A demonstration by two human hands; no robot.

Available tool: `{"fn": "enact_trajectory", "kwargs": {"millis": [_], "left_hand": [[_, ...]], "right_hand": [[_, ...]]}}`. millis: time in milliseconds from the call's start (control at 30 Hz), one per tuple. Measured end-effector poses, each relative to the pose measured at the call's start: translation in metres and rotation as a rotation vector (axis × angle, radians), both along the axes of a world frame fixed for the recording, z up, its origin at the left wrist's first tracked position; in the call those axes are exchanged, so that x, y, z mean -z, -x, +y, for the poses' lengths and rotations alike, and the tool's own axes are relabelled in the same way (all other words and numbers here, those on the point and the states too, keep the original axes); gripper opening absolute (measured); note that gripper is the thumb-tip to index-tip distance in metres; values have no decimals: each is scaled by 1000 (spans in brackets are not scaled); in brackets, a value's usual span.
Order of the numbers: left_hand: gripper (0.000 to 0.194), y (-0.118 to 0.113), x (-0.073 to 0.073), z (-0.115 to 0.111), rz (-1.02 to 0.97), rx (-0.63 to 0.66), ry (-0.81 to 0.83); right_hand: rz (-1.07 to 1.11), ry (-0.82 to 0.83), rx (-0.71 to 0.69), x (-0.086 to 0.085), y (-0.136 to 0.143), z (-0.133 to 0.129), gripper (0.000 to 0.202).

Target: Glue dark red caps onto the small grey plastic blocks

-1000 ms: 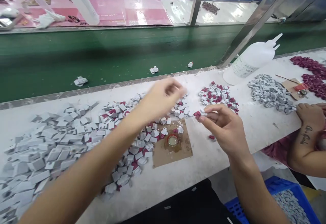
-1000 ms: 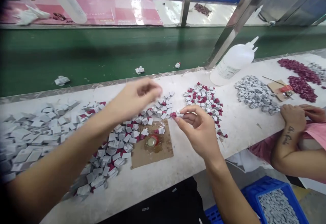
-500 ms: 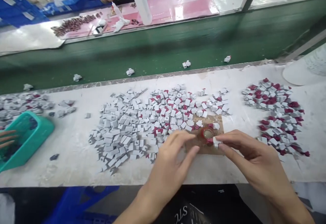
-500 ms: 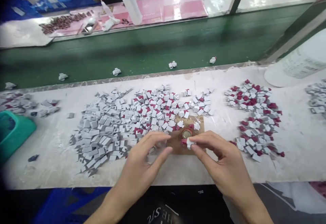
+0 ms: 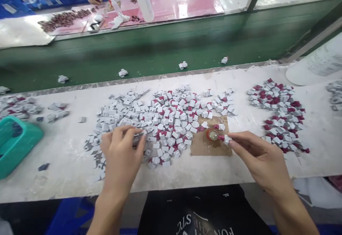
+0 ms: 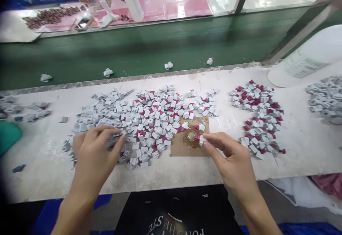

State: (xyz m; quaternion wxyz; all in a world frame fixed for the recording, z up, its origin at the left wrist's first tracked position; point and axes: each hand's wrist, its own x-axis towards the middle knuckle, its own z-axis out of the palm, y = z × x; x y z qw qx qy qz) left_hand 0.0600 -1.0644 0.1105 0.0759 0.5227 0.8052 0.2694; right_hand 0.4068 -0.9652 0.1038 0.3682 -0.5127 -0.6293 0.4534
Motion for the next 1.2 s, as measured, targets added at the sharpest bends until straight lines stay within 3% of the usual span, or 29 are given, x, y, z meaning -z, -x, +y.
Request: {"fn": "enact_trajectory", "kwargs": {"millis": [100, 233, 433, 533, 633, 767, 933, 1200], "left_hand": [[19, -17, -12, -1, -200, -21, -90], [22, -45, -17, -3, -791, 41, -164], [32, -74, -5, 5, -1243, 64, 167], [35, -84, -3, 9, -1300, 96, 299], [31, -92, -6, 12, -1321, 96, 327], [30, -97, -11, 20, -1320, 60, 294], [21, -109, -8, 41, -1312, 123, 153], [10, -133, -10, 68, -1380, 293, 64]], "right_hand": [[16, -40, -5, 0, 9, -6, 12], [1, -80, 9, 2, 13, -11, 14], [-67, -175, -24, 3, 12, -9, 19], [-85, -213, -36, 5, 14, -8, 21], [-60, -192, -21, 6, 15, -8, 21], [81, -42, 32, 5, 13, -8, 20], [369, 166, 3, 3, 10, -2, 20], [515, 238, -60, 1, 15, 0, 19]]}}
